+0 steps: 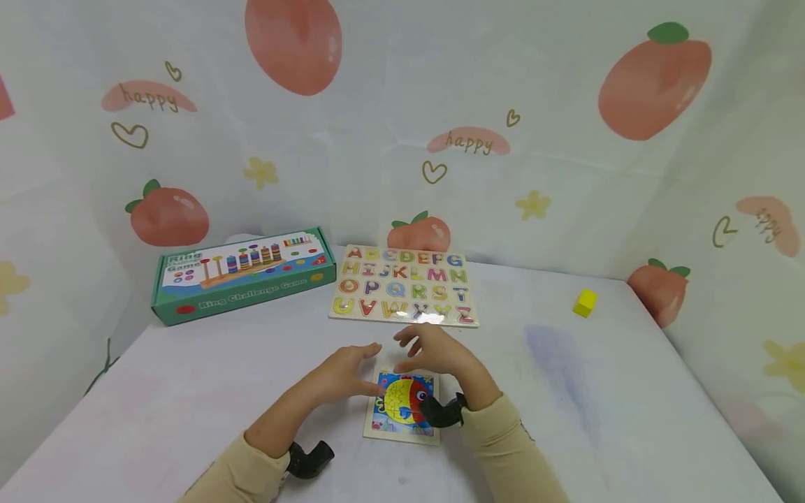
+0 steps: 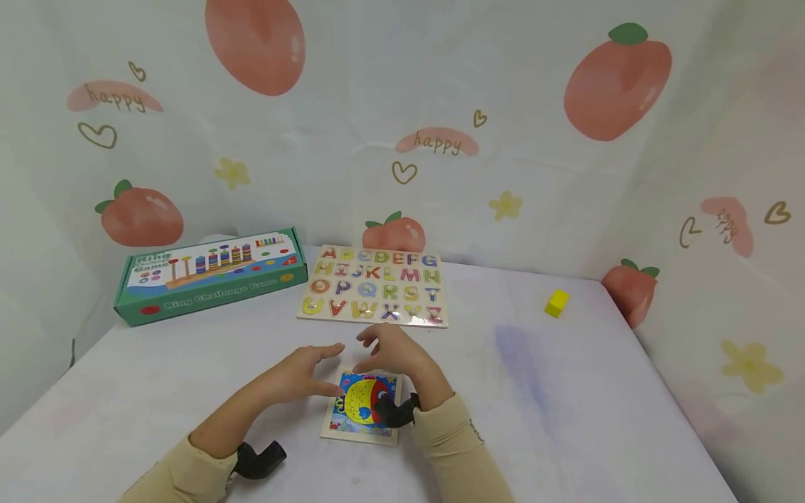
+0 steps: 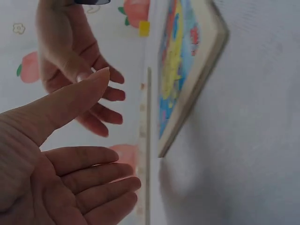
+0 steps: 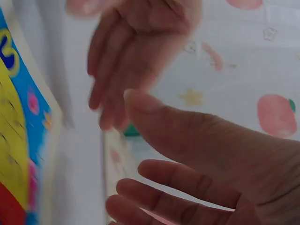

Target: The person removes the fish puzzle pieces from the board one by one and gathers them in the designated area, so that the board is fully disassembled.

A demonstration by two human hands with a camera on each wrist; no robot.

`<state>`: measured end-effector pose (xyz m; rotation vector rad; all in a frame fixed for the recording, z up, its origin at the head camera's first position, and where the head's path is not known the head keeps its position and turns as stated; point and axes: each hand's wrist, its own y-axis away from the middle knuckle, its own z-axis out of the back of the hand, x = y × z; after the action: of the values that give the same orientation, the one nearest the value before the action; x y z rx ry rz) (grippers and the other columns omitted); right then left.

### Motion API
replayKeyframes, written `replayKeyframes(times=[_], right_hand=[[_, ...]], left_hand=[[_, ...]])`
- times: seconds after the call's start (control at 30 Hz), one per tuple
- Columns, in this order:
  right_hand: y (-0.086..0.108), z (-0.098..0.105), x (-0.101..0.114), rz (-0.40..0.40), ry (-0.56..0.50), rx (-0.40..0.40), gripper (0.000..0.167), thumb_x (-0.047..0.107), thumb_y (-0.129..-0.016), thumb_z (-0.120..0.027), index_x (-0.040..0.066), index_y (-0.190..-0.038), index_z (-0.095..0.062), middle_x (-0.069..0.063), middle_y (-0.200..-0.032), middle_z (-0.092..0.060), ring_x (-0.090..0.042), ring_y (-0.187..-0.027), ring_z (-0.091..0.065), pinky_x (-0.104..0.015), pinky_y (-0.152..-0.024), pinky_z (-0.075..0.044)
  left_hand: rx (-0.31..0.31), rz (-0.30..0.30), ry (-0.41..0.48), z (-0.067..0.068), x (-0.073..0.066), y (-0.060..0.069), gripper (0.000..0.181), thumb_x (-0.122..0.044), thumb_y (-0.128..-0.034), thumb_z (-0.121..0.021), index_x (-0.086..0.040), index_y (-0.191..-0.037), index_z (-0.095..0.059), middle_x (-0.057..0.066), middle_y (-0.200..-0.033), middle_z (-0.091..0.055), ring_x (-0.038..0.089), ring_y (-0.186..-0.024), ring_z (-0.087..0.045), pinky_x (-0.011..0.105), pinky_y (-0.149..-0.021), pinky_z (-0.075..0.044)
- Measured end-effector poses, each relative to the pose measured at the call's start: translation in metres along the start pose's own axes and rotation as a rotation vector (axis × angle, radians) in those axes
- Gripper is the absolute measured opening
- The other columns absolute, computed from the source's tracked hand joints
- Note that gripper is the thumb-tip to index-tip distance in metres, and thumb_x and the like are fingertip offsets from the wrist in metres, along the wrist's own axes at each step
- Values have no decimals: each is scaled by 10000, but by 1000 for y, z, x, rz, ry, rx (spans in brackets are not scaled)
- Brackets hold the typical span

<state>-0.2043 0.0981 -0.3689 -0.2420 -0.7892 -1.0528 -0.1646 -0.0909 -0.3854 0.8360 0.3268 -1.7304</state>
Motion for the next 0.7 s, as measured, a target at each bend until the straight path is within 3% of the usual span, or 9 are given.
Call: replayKeyframes(times=[0.23, 0.7], right_hand=[[-8, -20, -4, 8, -57, 93, 305, 99, -757, -762, 12, -1036, -677, -73, -966, -668, -136, -774, -572, -252, -712, -546], [-9, -27, -8, 12, -35, 119, 228, 69, -767, -747, 28, -983, -688, -62, -929, -666, -146, -782, -582, -302, -756, -557]], left_hand=[[-21, -20, -4, -11, 7, -4, 820, -242, -734, -789, -10, -1407, -383, 154, -1525, -265, 352, -1432, -156, 581, -1094, -251], [42, -12, -55, -23, 15, -7, 831, -243, -740, -781, 20, -1408, -362, 186, -1527, -241, 361, -1426, -174, 567, -1082, -281]])
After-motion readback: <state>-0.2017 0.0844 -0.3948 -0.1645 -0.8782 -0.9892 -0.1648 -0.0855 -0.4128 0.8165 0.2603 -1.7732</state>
